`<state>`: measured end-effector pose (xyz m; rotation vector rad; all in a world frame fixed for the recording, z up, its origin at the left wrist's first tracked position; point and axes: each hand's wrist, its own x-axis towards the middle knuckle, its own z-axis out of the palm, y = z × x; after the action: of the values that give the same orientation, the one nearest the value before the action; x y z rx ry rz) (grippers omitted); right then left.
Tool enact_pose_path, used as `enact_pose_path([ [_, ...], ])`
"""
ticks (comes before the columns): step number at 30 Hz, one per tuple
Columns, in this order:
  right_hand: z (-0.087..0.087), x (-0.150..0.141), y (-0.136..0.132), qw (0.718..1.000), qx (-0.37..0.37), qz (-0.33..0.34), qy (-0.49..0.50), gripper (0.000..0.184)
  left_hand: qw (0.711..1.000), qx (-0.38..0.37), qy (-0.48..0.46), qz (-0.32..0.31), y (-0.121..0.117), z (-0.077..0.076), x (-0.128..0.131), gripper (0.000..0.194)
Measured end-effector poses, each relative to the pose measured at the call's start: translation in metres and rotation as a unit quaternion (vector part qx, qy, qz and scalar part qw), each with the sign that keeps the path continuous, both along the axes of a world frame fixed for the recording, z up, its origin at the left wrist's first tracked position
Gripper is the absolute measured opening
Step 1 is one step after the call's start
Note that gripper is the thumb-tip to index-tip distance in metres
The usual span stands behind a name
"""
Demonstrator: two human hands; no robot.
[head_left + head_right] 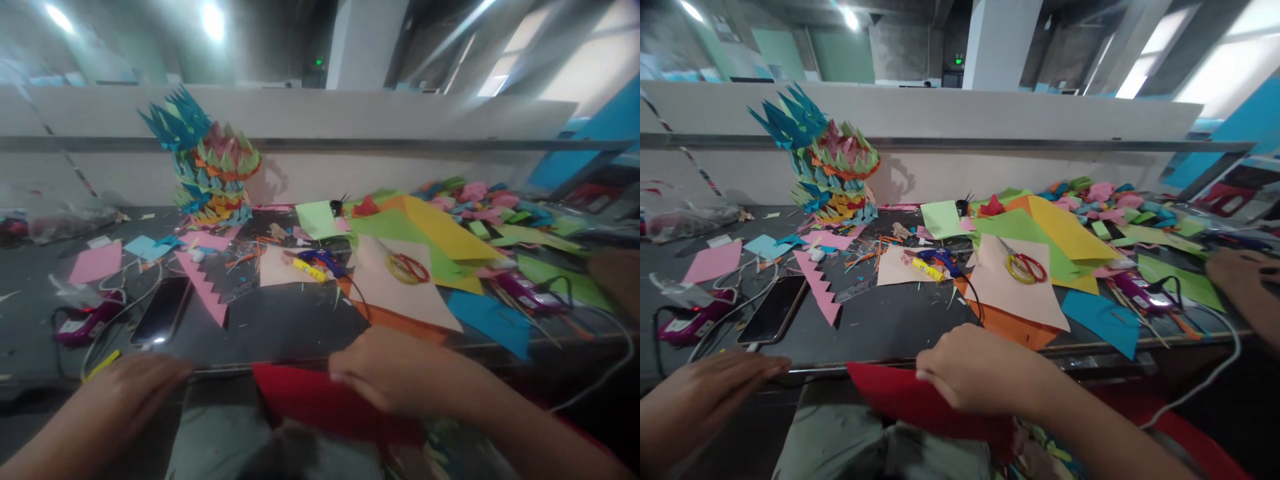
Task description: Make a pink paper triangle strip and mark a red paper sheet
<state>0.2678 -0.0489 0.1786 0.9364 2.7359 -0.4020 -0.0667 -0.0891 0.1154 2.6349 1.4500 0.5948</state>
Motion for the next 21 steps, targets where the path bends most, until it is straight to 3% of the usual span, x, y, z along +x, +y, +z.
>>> enact_pose_path([
  [3,0.001,-0.03,-0.002,0.997,0.02,0.079,0.01,0.02,0.992,0.069,0.037,-0.094,0.002,0.028,0.037,0.032],
  [5,0.003,-0.048,-0.003,0.992,0.044,0.117,0.027,0.019,0.989,0.037,0.067,-0.13,0.004,0.043,0.068,0.027],
  [8,0.004,-0.058,-0.003,0.988,0.06,0.141,0.03,0.014,0.979,-0.005,0.1,-0.179,0.009,0.05,0.093,0.021],
  [12,0.0,-0.05,-0.003,0.984,0.076,0.157,0.032,0.008,0.969,-0.009,0.116,-0.217,0.013,0.048,0.091,0.026],
  [16,-0.01,-0.038,-0.006,0.98,0.077,0.17,0.064,0.01,0.961,-0.061,0.111,-0.246,0.015,0.049,0.082,0.029],
  [21,-0.022,0.005,0.003,0.986,0.07,0.097,0.117,0.022,0.974,-0.125,0.071,-0.173,0.017,0.045,0.053,0.032],
])
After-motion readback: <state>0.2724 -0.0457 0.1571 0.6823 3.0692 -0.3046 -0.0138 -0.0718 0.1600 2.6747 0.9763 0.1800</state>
